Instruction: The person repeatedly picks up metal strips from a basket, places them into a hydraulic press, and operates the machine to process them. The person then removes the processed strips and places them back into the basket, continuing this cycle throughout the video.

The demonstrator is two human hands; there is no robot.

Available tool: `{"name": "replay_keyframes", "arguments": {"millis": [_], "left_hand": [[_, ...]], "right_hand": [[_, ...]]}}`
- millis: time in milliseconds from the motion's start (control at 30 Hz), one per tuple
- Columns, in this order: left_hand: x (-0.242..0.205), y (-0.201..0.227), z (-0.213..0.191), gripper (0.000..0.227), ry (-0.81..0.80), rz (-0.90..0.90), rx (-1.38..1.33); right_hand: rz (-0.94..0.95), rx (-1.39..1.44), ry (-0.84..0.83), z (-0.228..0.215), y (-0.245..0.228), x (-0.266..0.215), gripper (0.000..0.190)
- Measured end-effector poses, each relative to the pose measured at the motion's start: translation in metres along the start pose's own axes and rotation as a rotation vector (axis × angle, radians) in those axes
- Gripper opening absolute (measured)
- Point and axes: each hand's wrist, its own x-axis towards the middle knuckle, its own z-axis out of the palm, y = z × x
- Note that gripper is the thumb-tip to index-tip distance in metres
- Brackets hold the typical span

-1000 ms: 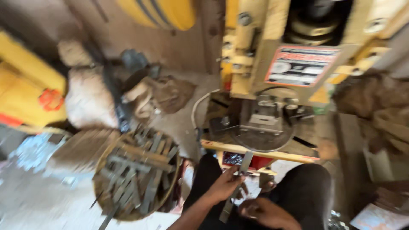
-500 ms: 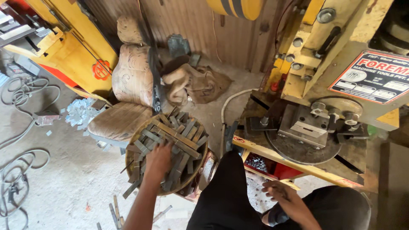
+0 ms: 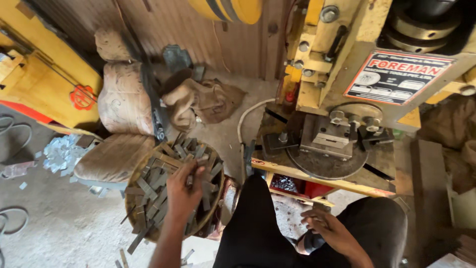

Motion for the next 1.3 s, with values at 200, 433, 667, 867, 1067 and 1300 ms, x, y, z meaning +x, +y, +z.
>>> {"name": "replay_keyframes", "arguments": {"millis": [200, 433, 667, 867, 1067, 1300], "left_hand": [[0.030, 0.035, 0.124, 0.030, -0.064, -0.642, -0.904], [0.011, 0.067, 0.243, 0.027, -0.348, -0.576, -1.020], [-0.013, 0.063, 0.323, 0.031, -0.506, -0.455, -1.019], [-0.016, 0.082, 0.310, 0.044, -0.593, -0.407, -1.076], [-0.014, 0.093, 0.296, 0.037, -0.810, -0.388, -0.977], [-0.011, 0.092, 0.305, 0.028, -0.696, -0.471, -0.887]], "right_hand": [[-0.060, 0.394, -0.227, 0.011, -0.035, -0.014, 0.053], [-0.187, 0.390, -0.223, -0.024, -0.029, -0.063, 0.039], [-0.183, 0.335, 0.074, -0.015, -0.007, -0.054, 0.026], [-0.172, 0.356, 0.261, -0.007, 0.009, -0.045, 0.015], [-0.192, 0.409, 0.368, -0.003, -0.003, -0.043, 0.021], [-0.252, 0.423, 0.555, -0.003, -0.070, -0.007, 0.049]]}}
